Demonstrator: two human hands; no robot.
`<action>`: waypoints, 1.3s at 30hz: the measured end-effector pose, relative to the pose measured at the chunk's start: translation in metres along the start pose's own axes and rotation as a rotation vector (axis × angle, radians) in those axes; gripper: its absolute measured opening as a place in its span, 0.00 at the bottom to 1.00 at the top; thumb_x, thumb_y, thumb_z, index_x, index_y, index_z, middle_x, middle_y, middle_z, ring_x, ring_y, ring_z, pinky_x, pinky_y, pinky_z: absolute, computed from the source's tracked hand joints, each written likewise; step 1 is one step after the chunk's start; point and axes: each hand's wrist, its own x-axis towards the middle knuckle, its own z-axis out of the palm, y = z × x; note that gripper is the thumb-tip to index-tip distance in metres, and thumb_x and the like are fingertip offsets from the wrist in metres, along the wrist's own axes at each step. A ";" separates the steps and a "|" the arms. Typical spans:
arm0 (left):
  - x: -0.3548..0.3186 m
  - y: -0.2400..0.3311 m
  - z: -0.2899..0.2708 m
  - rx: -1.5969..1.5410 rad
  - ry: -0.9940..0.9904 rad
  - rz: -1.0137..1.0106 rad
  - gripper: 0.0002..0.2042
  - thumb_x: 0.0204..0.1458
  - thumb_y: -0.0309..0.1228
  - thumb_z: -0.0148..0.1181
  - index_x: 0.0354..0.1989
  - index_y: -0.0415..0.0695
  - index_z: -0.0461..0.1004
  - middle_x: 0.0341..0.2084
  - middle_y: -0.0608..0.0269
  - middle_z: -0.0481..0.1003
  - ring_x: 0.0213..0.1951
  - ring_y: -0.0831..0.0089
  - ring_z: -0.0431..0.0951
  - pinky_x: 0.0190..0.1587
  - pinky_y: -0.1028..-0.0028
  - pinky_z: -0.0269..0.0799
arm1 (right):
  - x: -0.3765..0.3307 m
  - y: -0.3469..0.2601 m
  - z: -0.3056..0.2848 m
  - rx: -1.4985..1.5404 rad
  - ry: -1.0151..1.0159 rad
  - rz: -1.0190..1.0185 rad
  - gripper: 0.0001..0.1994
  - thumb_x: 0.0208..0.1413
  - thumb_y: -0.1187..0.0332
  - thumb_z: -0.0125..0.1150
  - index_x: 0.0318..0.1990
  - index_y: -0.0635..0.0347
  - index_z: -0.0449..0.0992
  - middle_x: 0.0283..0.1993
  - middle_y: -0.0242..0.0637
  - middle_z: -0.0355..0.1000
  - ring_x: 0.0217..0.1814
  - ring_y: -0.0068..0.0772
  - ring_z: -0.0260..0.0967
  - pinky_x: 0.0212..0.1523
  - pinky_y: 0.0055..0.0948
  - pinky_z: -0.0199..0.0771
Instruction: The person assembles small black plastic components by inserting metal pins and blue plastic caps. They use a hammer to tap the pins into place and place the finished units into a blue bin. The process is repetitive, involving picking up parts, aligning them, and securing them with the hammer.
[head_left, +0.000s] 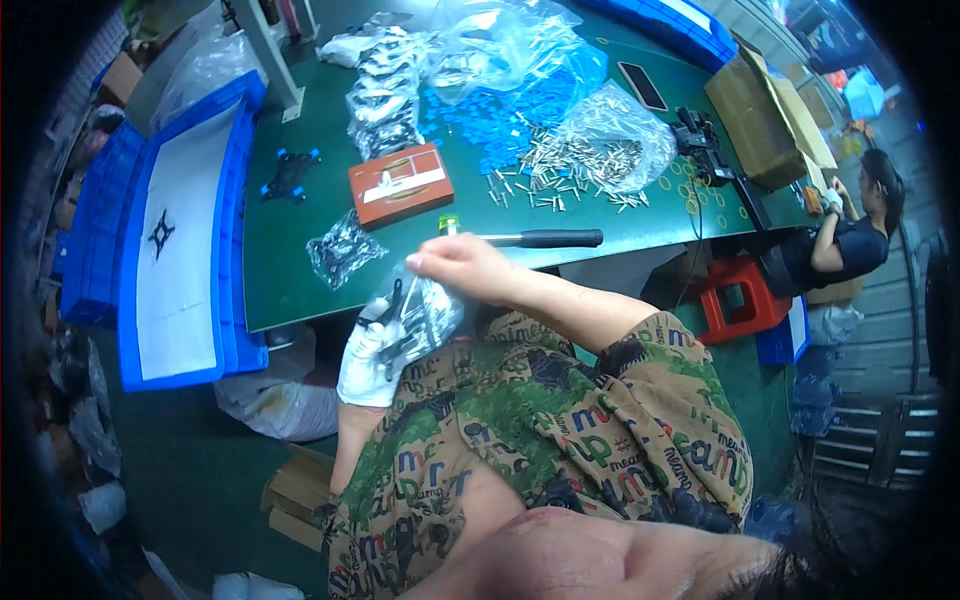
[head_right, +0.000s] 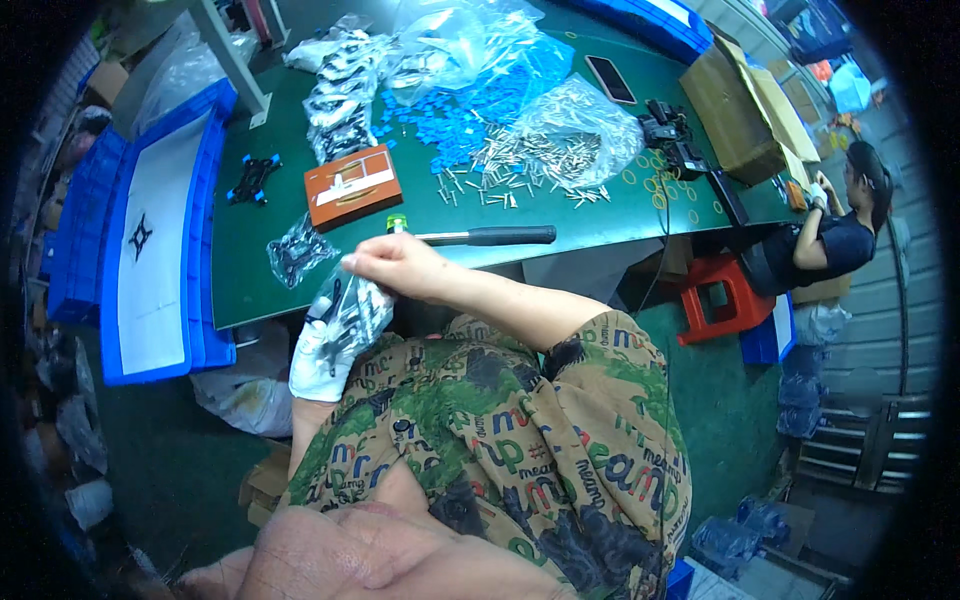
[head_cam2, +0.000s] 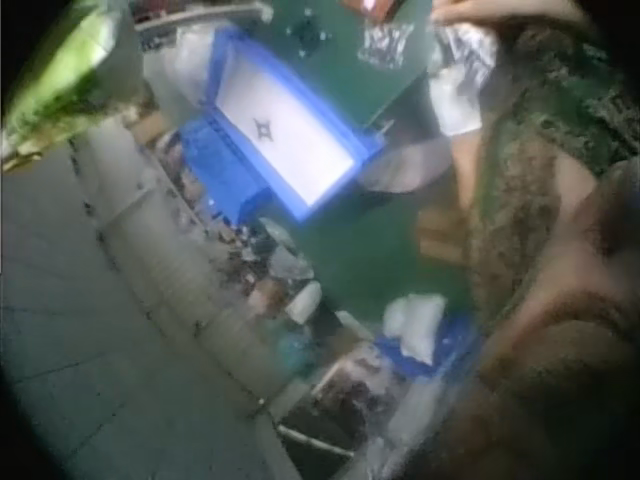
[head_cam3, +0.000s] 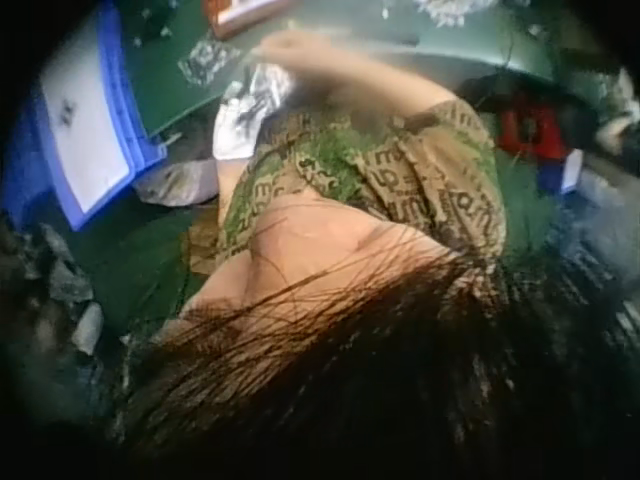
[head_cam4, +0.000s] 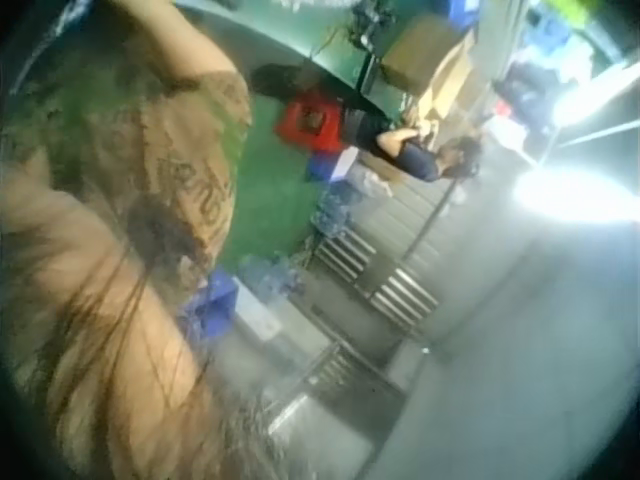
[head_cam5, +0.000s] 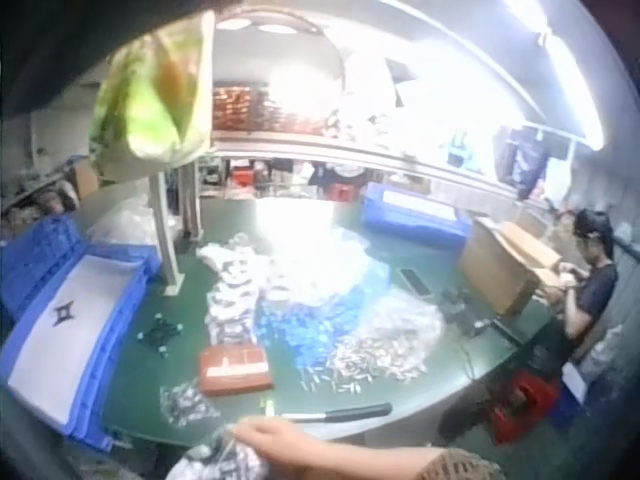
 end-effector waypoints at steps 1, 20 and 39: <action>0.004 0.000 0.002 -0.010 -0.033 -0.071 0.18 0.65 0.28 0.58 0.62 0.44 0.70 0.48 0.62 0.76 0.46 0.69 0.77 0.57 0.63 0.76 | -0.002 0.004 -0.004 0.267 0.059 0.012 0.15 0.69 0.57 0.59 0.33 0.57 0.77 0.27 0.23 0.68 0.28 0.14 0.63 0.29 0.22 0.67; 0.020 0.005 0.037 0.162 0.028 -0.052 0.19 0.69 0.35 0.49 0.64 0.42 0.67 0.32 0.64 0.72 0.39 0.69 0.77 0.49 0.59 0.82 | 0.090 -0.055 -0.163 -1.493 0.499 -0.751 0.06 0.57 0.67 0.64 0.36 0.59 0.76 0.36 0.38 0.77 0.37 0.42 0.79 0.36 0.38 0.78; 0.013 0.000 0.067 0.384 -0.028 0.014 0.29 0.64 0.25 0.50 0.73 0.31 0.52 0.41 0.55 0.75 0.44 0.70 0.74 0.54 0.70 0.69 | 0.052 -0.048 -0.190 -1.330 0.426 -0.385 0.11 0.64 0.64 0.58 0.50 0.57 0.79 0.44 0.39 0.78 0.48 0.50 0.76 0.48 0.45 0.75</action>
